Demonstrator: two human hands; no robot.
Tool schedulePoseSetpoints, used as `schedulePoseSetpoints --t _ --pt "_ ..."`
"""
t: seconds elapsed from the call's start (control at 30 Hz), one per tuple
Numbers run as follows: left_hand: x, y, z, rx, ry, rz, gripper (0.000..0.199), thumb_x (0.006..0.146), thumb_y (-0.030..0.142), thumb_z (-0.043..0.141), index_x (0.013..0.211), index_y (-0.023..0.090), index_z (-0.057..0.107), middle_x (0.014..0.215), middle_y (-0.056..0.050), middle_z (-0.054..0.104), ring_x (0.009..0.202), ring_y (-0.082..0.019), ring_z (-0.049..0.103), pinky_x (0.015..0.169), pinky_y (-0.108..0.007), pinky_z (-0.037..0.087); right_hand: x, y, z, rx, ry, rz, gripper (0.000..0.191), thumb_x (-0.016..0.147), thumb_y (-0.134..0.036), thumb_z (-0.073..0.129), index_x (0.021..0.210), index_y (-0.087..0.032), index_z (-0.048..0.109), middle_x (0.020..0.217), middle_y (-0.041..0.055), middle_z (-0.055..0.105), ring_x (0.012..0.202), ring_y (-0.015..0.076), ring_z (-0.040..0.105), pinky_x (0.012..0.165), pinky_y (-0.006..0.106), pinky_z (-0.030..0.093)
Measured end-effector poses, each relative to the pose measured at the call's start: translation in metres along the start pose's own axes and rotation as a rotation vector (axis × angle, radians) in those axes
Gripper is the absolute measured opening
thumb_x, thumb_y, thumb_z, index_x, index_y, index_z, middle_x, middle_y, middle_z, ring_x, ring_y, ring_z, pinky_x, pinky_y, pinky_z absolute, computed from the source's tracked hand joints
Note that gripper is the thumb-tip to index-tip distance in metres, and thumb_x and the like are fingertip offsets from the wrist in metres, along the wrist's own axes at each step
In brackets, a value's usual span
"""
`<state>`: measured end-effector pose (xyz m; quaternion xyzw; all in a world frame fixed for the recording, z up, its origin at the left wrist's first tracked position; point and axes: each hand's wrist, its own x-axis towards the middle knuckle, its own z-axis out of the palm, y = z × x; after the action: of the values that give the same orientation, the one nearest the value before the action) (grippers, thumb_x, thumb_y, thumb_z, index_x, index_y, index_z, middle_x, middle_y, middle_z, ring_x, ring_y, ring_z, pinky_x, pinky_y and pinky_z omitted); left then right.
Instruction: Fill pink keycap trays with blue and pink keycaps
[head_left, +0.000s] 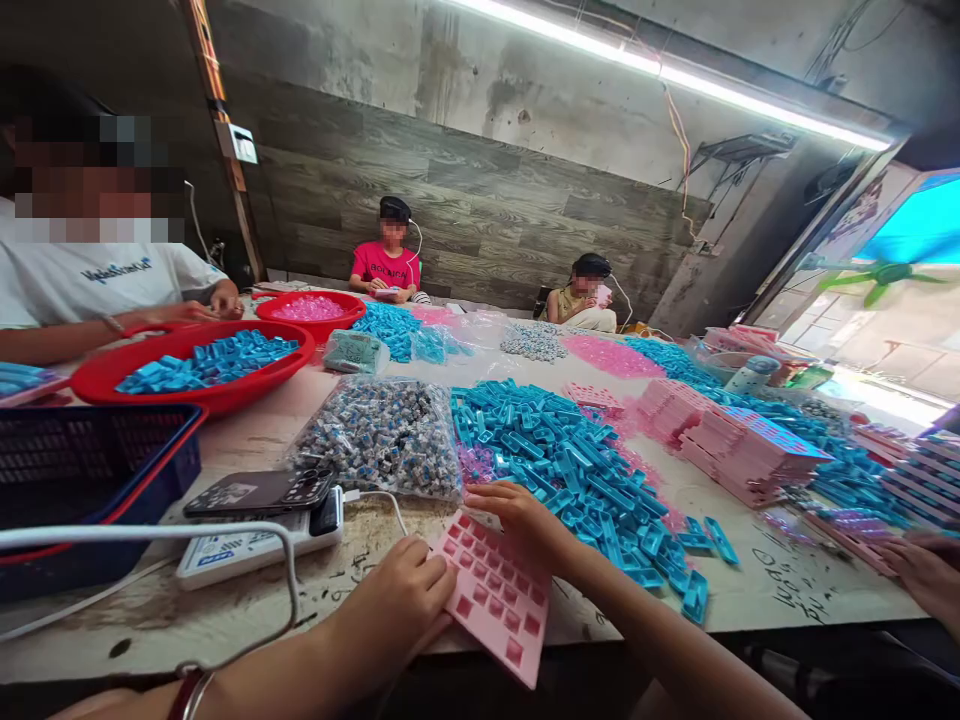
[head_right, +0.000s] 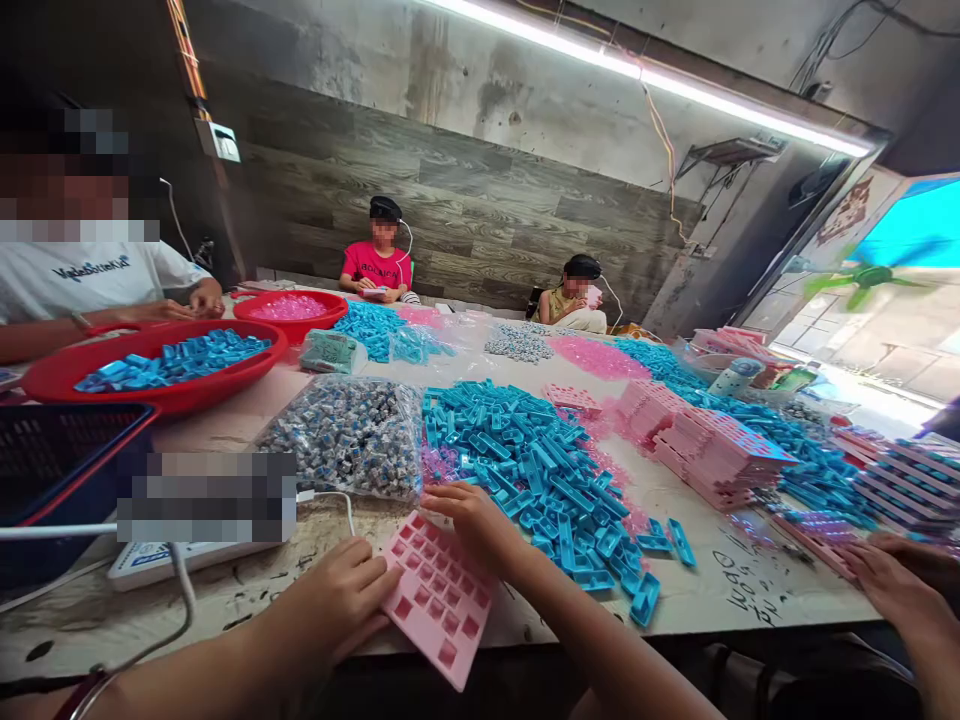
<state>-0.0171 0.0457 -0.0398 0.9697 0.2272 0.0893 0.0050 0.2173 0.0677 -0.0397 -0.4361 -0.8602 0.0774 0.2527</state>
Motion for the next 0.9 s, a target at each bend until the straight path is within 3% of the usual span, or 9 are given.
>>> schedulePoseSetpoints --t 0.1,0.27,0.47,0.57,0.63,0.77,0.9 --pt "0.000 -0.002 -0.002 -0.029 -0.010 0.035 0.011 0.087 0.026 0.052 0.087 0.017 0.056 0.085 -0.004 0.061 0.079 -0.020 0.053 0.071 -0.032 0.042 0.003 0.007 -0.001 0.000 -0.059 -0.052 0.029 0.082 -0.006 0.053 0.101 -0.024 0.068 0.113 0.0042 0.065 0.105 0.0182 0.059 0.090 0.033 0.047" --pt "-0.003 0.000 -0.001 0.027 0.063 0.052 0.018 0.081 0.033 0.060 0.080 0.016 0.057 0.077 -0.003 0.062 0.073 -0.021 0.055 0.074 -0.037 0.042 0.002 0.011 -0.008 -0.066 -0.073 -0.020 0.021 0.084 -0.009 0.054 0.095 -0.019 0.068 0.093 0.0053 0.070 0.088 0.0193 0.061 0.080 0.034 0.049" --pt "0.001 -0.003 -0.018 0.002 0.237 -0.012 0.025 0.083 0.032 0.058 0.103 0.016 0.057 0.086 -0.005 0.063 0.081 -0.023 0.057 0.073 -0.038 0.046 -0.002 0.003 -0.018 0.058 0.061 0.088 0.031 0.086 -0.005 0.043 0.100 -0.020 0.065 0.099 0.0077 0.064 0.090 0.0174 0.060 0.079 0.033 0.049" --pt "0.010 -0.028 -0.032 -0.026 0.330 -0.121 0.017 0.089 0.017 0.045 0.100 0.016 0.058 0.093 -0.007 0.063 0.089 -0.021 0.057 0.080 -0.035 0.046 -0.008 -0.012 -0.023 0.191 0.069 0.136 0.030 0.084 -0.004 0.041 0.093 -0.019 0.066 0.091 0.0062 0.061 0.082 0.0146 0.060 0.070 0.027 0.049" --pt "0.017 -0.055 -0.037 -0.023 0.344 -0.249 0.022 0.088 0.009 0.041 0.101 0.015 0.058 0.099 -0.008 0.063 0.096 -0.021 0.056 0.085 -0.034 0.045 -0.011 -0.025 -0.024 0.246 0.034 0.178 0.027 0.081 -0.004 0.045 0.091 -0.018 0.065 0.088 0.0052 0.061 0.075 0.0133 0.059 0.063 0.024 0.048" --pt "0.031 -0.105 -0.036 0.008 0.223 -0.325 0.033 0.086 0.003 0.042 0.115 0.014 0.053 0.105 -0.010 0.063 0.098 -0.020 0.058 0.086 -0.032 0.045 -0.018 -0.046 -0.017 0.235 -0.034 0.202 0.032 0.075 -0.003 0.052 0.100 -0.020 0.063 0.095 0.0056 0.060 0.074 0.0129 0.058 0.065 0.024 0.048" --pt "0.039 -0.123 -0.033 0.045 0.113 -0.384 0.022 0.082 0.007 0.051 0.101 0.013 0.061 0.092 -0.010 0.065 0.092 -0.024 0.059 0.081 -0.034 0.046 -0.021 -0.047 -0.007 0.142 -0.046 0.171 0.038 0.075 -0.001 0.050 0.105 -0.020 0.061 0.099 0.0069 0.061 0.081 0.0157 0.059 0.070 0.027 0.049"
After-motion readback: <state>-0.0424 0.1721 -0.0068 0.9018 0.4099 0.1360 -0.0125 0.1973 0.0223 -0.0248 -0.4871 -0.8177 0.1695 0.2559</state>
